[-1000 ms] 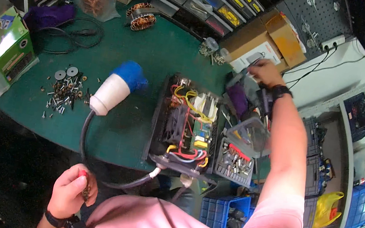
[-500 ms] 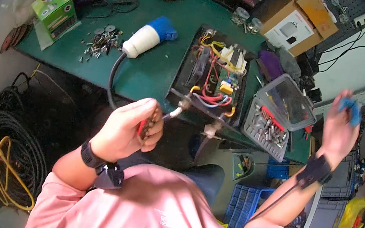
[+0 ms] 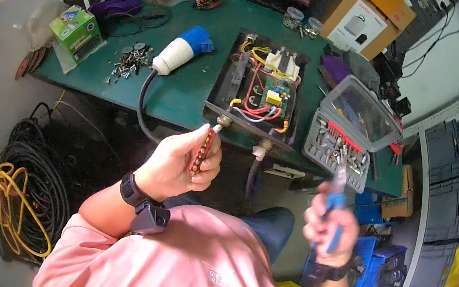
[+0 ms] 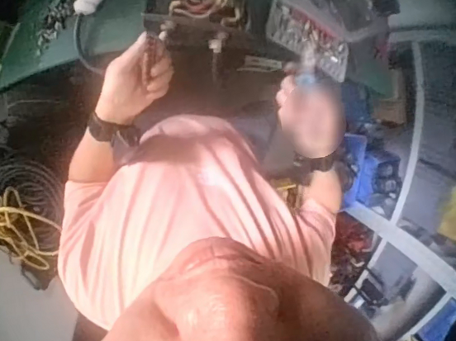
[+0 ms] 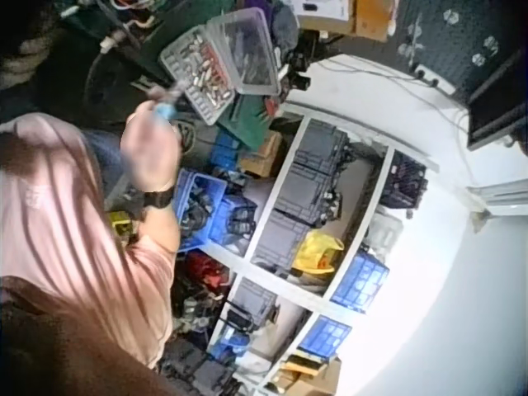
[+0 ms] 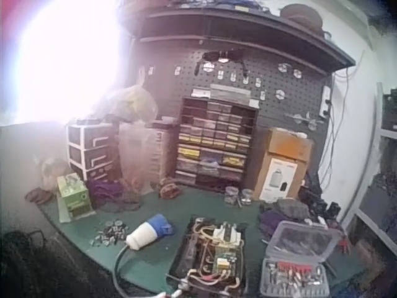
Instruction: The person works on an open electronic control box, stripping a red wire with pliers and then using a screwdriver to tighten connections on the internal circuit board. They manipulate several wires and components within the housing throughout the process.
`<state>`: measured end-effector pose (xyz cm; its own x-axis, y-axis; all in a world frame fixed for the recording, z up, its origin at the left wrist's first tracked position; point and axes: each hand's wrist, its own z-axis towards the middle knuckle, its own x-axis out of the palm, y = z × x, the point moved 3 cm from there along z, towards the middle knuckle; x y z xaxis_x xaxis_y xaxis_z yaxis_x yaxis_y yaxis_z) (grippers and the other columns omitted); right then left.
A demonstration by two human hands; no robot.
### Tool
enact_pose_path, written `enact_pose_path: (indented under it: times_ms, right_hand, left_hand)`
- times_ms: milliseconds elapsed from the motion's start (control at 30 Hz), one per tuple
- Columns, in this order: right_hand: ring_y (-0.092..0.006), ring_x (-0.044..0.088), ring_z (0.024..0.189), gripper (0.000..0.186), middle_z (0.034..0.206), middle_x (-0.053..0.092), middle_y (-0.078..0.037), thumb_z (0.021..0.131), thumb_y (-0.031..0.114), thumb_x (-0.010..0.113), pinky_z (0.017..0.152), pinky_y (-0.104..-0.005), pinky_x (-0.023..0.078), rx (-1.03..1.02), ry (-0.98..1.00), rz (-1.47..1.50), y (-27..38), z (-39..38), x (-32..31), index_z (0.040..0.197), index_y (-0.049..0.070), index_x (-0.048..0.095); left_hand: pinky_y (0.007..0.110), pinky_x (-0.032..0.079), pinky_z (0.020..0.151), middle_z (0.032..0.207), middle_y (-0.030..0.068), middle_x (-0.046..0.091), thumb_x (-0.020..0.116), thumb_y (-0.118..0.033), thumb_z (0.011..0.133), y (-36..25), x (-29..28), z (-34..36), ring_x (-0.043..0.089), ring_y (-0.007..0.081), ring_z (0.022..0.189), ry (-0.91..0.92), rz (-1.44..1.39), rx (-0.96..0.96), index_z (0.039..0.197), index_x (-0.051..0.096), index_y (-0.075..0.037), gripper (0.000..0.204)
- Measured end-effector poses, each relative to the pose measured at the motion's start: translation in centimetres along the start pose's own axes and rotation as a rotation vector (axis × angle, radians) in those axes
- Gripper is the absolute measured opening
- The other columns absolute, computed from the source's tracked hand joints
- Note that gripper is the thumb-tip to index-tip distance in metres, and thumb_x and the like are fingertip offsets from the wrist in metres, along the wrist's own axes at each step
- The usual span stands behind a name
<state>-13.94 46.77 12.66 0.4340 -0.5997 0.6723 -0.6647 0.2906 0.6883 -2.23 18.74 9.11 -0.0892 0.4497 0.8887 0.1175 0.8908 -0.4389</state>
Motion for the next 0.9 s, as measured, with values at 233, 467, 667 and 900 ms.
enact_pose_path:
  times_ms: [233,467,667,900]
  right_hand:
    - [-0.0224,0.055,0.075,0.050,0.086,0.055,-0.008,0.077,0.018,0.061,0.059,-0.0364,0.048,0.169,-0.034,-0.023,-2.8,-0.9,-3.3,0.123,0.003,0.052]
    - [-0.0317,0.063,0.083,0.045,0.090,0.058,-0.016,0.080,0.023,0.063,0.064,-0.0508,0.061,0.049,0.121,0.015,0.3,-1.9,-3.9,0.118,0.002,0.053]
    - [-0.0198,0.065,0.086,0.025,0.097,0.061,-0.011,0.088,0.010,0.063,0.058,-0.0310,0.059,0.373,0.049,-0.520,-0.8,-2.1,-3.7,0.110,0.002,0.054]
    - [-0.0329,0.057,0.098,0.037,0.105,0.056,-0.017,0.083,0.003,0.065,0.089,-0.0411,0.047,-0.403,-0.059,-1.545,1.9,1.9,1.6,0.117,0.002,0.051]
  left_hand:
    - [0.027,0.033,0.045,0.071,0.0040,0.044,0.039,-0.043,0.103,0.8,1.3,0.9,0.042,0.0156,0.056,-0.069,0.043,0.017,0.092,0.052,-0.011,0.036]
    - [0.030,0.043,0.046,0.072,0.0050,0.047,0.042,-0.039,0.103,1.8,1.5,2.0,0.050,0.0190,0.059,-0.134,0.080,0.068,0.097,0.053,-0.011,0.031]
    - [0.034,0.049,0.046,0.072,0.0078,0.049,0.044,-0.038,0.102,2.7,1.9,3.0,0.054,0.0226,0.059,-0.153,0.106,0.051,0.095,0.052,-0.010,0.030]
    - [0.034,0.048,0.044,0.071,0.0089,0.050,0.045,-0.037,0.102,3.2,3.2,3.3,0.054,0.0229,0.058,-0.084,0.100,0.064,0.098,0.051,-0.008,0.030]
